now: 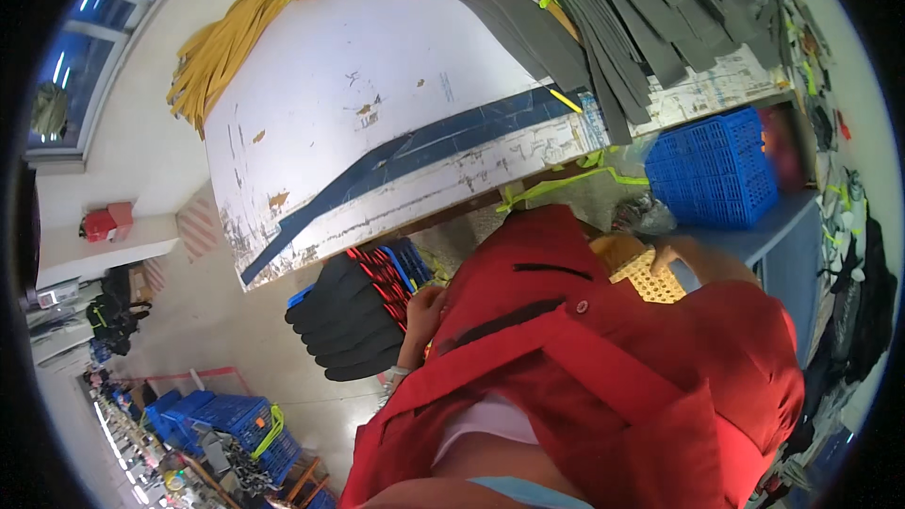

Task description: Applying small white labels to yellow fabric strips at a workbench.

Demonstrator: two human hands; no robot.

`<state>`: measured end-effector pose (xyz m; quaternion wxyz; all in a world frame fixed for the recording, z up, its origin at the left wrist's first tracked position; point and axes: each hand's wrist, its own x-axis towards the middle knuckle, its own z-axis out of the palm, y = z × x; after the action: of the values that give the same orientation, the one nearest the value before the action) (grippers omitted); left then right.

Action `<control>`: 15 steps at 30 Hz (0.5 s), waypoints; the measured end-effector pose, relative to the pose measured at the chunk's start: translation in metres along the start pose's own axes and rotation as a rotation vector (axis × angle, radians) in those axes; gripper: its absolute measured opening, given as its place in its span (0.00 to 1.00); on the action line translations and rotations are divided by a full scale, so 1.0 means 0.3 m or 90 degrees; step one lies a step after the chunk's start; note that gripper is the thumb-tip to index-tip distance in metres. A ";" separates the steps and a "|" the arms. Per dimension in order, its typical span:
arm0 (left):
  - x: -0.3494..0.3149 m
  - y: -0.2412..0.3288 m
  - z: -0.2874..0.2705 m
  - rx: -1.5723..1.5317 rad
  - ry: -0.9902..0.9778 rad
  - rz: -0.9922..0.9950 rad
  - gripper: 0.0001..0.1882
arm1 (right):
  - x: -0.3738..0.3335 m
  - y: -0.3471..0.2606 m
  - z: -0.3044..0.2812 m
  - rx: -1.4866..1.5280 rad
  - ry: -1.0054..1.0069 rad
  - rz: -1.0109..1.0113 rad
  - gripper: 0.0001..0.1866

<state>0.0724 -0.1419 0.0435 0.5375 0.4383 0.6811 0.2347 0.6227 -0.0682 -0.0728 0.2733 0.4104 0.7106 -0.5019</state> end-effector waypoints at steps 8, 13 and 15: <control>-0.334 -0.575 -0.038 0.076 0.104 -0.022 0.11 | -0.223 -0.645 -0.335 -0.192 -0.225 0.205 0.27; -0.381 -0.542 -0.055 0.116 0.062 -0.011 0.13 | -0.547 -1.171 -0.840 -0.147 0.107 0.043 0.17; -0.353 -0.503 -0.052 0.149 0.057 0.019 0.13 | -0.615 -1.223 -0.980 -0.009 0.269 -0.047 0.18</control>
<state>0.0097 -0.3058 -0.0151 0.4477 0.4975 0.7206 0.1812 0.4099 0.0921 0.3563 0.1021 0.4782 0.7702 -0.4095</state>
